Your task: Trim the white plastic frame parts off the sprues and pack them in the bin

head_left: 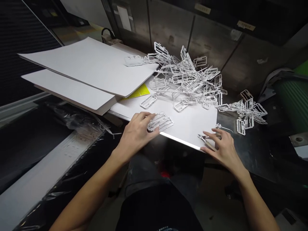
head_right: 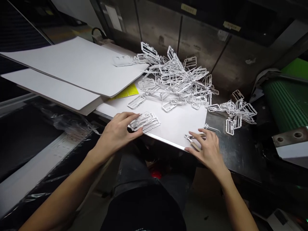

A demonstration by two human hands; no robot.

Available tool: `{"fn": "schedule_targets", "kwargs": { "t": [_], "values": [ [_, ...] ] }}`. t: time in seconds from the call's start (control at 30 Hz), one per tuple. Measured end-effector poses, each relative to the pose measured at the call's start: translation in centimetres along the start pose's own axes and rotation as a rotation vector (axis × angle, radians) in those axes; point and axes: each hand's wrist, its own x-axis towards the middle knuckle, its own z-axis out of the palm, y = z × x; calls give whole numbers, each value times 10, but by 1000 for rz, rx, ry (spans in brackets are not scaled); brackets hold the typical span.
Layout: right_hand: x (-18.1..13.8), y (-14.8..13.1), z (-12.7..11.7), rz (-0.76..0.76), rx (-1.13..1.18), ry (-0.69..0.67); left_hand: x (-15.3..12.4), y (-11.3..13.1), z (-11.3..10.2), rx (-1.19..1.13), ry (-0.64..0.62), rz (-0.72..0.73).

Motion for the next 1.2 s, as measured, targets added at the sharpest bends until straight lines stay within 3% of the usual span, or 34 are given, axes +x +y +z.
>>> {"fn": "schedule_targets", "kwargs": {
  "t": [0.17,0.3,0.47,0.8,1.2],
  "values": [
    [26,16,0,228,-61,249,9,23,2,95,-241,-56],
    [44,42,-8,315,-140,74,18,46,-3,240,-426,-73],
    [49,65,-8,295,-147,-62,20,54,-1,267,-441,-68],
    [47,90,1,173,-118,-56,19,51,-4,275,-441,-64],
    [54,88,5,114,76,-94,27,41,-16,243,-456,-62]
  ]
}}
